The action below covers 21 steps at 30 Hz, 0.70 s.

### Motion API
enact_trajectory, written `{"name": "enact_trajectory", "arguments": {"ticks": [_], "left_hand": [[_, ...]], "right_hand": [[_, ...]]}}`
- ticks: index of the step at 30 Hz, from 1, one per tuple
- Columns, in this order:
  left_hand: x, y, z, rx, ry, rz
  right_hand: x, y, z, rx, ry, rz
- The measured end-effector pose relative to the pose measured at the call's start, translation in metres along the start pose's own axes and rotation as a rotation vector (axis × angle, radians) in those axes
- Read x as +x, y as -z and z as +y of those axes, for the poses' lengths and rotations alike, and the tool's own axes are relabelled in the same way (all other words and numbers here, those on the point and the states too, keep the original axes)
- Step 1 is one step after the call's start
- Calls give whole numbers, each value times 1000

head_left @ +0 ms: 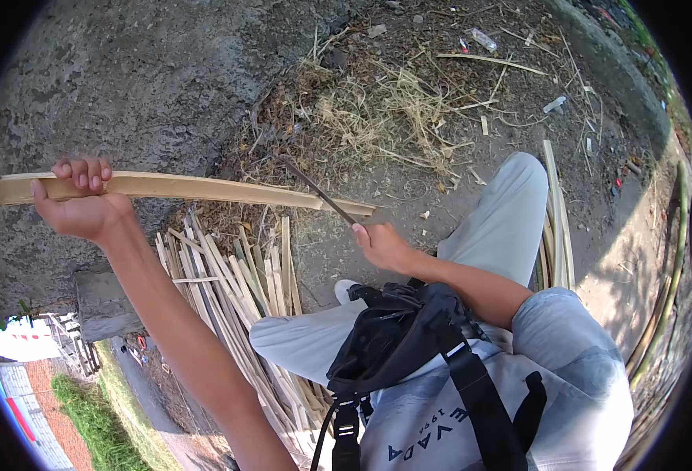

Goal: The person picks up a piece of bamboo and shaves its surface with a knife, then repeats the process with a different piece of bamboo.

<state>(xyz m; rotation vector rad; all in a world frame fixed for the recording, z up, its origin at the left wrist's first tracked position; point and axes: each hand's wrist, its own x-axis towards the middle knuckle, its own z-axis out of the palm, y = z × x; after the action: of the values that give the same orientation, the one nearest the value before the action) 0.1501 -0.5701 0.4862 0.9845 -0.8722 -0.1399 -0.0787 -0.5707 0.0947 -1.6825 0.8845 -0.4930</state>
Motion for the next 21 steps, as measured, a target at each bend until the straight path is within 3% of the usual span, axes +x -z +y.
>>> {"name": "enact_trajectory", "arguments": {"ticks": [2,10,12,13,19,21], "left_hand": [[-1,8,3,-19,7,-13],[-12,13,12,5,-31,18],[-16,8,14,-12,-23,-9],[-16,6,14,-25,-22,-21],[-13,6,11,-7,-26,49],[-9,7,11,-32,-24,43]], "right_hand": [[-2,-1,10,-41,-58,-46],[3,50,-94,-60,-43,-199],[4,31,-101,-17,113,-85],[4,25,-100,0,193,-26],[4,10,-26,-35,101,97],[15,16,-33,-109,48,-26]]}}
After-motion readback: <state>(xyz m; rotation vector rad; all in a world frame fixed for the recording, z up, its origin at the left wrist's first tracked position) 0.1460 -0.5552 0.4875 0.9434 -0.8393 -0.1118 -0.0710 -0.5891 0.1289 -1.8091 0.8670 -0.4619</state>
